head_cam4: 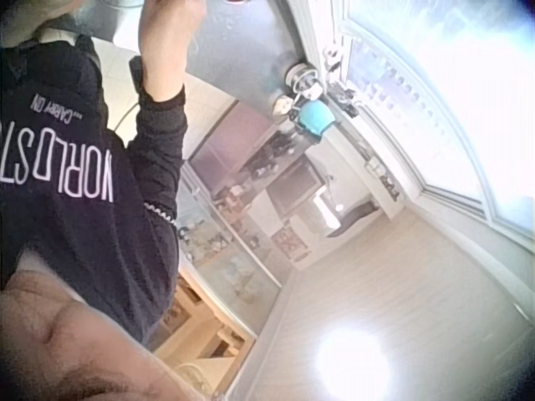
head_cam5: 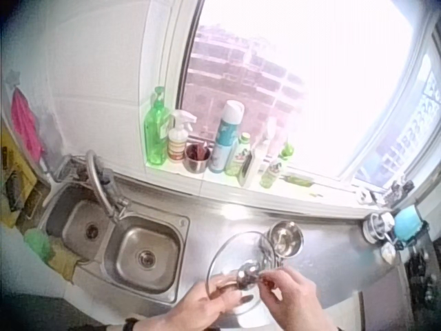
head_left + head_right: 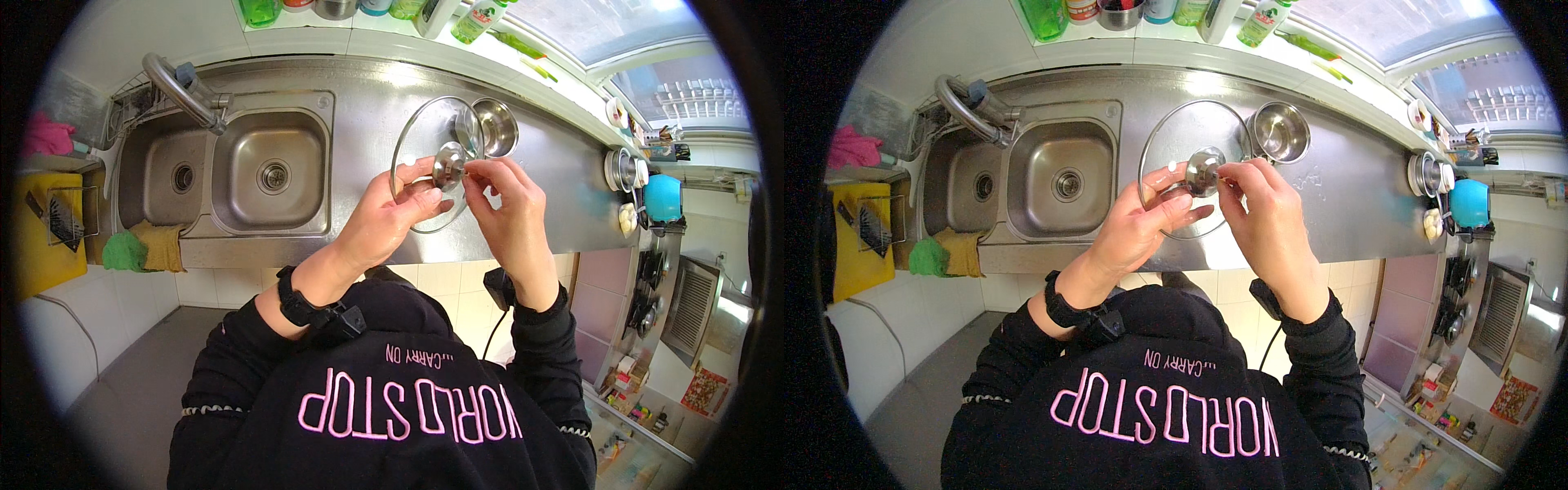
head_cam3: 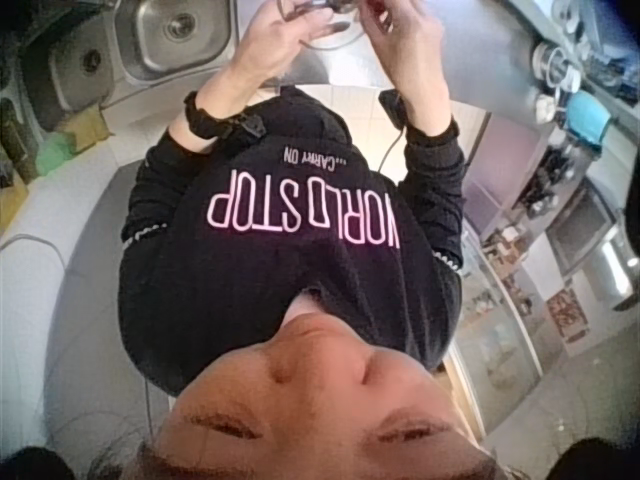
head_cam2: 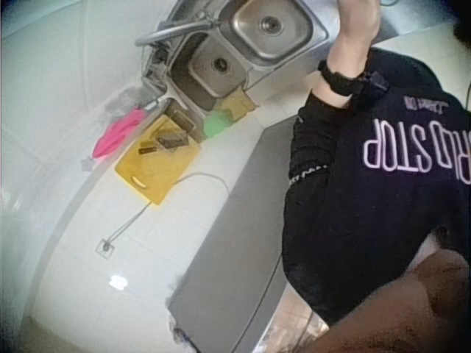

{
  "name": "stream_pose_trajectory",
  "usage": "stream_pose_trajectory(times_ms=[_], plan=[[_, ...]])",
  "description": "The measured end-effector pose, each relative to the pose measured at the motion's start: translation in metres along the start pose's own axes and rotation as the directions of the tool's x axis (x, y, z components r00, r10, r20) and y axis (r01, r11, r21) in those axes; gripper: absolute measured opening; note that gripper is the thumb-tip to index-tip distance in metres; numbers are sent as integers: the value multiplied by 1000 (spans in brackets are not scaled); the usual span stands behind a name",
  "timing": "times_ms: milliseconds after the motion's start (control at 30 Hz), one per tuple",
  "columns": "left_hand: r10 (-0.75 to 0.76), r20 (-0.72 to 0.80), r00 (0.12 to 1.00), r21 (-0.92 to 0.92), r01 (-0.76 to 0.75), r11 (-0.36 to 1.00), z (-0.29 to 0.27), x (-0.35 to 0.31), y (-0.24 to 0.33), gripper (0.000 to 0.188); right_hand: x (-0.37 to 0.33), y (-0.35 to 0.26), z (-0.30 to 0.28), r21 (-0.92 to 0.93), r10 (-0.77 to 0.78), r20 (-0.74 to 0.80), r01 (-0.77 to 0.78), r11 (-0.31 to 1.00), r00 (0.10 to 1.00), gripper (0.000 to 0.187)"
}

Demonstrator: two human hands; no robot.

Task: The person assembles a glass pot lid by hand, attaching a metal knob and a black plastic cap to the center. They repeatedly remove and reattach the cap, then use a red-handled tool to tighten the knob. The task ends with the lid fully assembled.

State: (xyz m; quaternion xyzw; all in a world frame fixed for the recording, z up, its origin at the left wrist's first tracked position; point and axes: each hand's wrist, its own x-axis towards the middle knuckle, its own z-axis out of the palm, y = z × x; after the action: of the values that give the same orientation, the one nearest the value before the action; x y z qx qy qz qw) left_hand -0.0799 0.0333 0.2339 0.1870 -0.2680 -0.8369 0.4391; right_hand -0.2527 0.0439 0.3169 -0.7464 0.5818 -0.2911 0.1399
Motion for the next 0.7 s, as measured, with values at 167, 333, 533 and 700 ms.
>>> stream_pose_trajectory(times_ms=[167,333,533,700], plan=[[18,10,1000,88,-19,996,-5,1,-3,37,3,6,5,20,95,100,-97,995,990,16],[-4,3,1000,27,4,1000,-13,2,-5,38,4,4,7,94,238,157,-254,963,958,18],[9,-7,1000,62,-8,998,-18,2,-6,38,4,7,9,-21,72,80,-70,997,994,15],[50,-2,999,203,-48,978,-20,2,-8,40,8,13,18,0,98,114,-98,995,989,12]])
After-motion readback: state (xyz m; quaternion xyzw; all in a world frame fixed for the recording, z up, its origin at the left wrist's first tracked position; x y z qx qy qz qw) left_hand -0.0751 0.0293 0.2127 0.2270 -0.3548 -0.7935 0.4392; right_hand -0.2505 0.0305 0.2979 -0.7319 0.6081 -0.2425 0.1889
